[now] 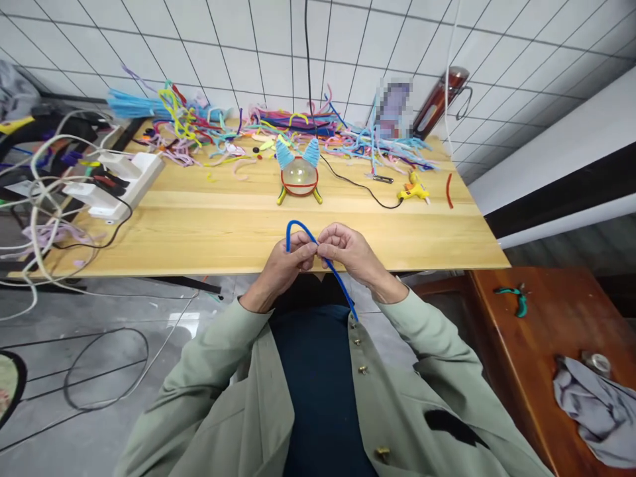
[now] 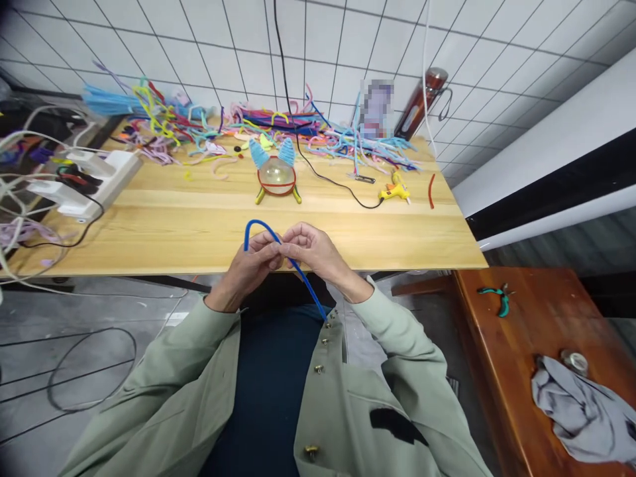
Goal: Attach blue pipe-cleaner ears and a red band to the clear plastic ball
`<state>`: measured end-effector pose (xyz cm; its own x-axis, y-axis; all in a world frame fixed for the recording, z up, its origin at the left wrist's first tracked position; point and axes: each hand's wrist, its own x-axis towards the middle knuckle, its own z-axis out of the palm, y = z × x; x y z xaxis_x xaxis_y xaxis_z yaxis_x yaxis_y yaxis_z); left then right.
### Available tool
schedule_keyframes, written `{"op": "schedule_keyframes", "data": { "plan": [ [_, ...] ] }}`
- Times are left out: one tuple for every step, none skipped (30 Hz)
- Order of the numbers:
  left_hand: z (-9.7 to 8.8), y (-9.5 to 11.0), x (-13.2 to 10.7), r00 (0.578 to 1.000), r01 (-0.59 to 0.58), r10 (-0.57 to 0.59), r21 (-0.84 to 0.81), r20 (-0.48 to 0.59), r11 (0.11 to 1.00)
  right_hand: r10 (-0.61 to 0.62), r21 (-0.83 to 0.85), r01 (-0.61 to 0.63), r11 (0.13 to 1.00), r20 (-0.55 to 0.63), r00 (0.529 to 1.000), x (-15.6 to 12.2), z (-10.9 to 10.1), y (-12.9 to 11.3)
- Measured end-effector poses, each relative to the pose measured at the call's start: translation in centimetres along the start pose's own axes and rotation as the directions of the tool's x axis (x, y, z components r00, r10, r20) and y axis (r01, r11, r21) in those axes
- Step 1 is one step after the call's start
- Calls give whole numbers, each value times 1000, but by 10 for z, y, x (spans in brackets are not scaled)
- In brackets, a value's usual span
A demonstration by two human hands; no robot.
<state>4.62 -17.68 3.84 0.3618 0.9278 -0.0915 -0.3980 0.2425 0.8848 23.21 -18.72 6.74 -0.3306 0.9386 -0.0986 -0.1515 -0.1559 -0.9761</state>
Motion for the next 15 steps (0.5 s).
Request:
{"op": "schedule_keyframes", "data": {
  "plan": [
    [2,0,4,1000,10,-10,-14,-21,1000,6,19,-7,1000,24,1000,1,-6,3],
    [4,-1,8,999,17,-18,-32,-43,999,1,30,-3,1000,44,999,2,-12,6],
    [7,-1,11,998,22,-26,-54,-65,998,-18,28,17,999,50,999,2,-17,9],
    [10,-1,15,996,28,-34,-78,-84,997,-50,8,50,999,44,998,1,-23,13],
    [14,-1,19,994,33,-43,-100,-98,994,-97,-31,98,995,22,995,1,-28,16],
    [18,-2,22,993,38,-50,-116,-108,993,-153,-88,152,985,-6,988,0,-33,19],
    [22,-3,25,992,42,-56,-125,-112,991,-213,-156,205,966,-37,976,-1,-36,22],
    [27,-4,28,992,45,-59,-129,-111,991,-272,-228,252,940,-63,960,-2,-39,24],
    [31,-6,30,992,45,-58,-127,-108,991,-330,-298,292,909,-86,940,-2,-42,26],
    [35,-8,31,993,40,-53,-124,-102,992,-384,-357,327,875,-102,918,-3,-44,27],
    [39,-10,32,994,33,-45,-124,-96,992,-432,-403,357,843,-111,895,-4,-45,28],
    [42,-11,33,995,28,-40,-130,-88,991,-475,-439,384,812,-114,873,-5,-45,28],
    [45,-12,32,996,27,-38,-141,-78,990,-520,-468,415,780,-116,846,-7,-45,28],
    [48,-13,31,997,27,-38,-151,-69,988,-559,-491,441,751,-115,821,-9,-44,28],
    [49,-13,30,997,31,-41,-162,-59,986,-593,-507,467,724,-113,797,-12,-42,27]
  ]
}}
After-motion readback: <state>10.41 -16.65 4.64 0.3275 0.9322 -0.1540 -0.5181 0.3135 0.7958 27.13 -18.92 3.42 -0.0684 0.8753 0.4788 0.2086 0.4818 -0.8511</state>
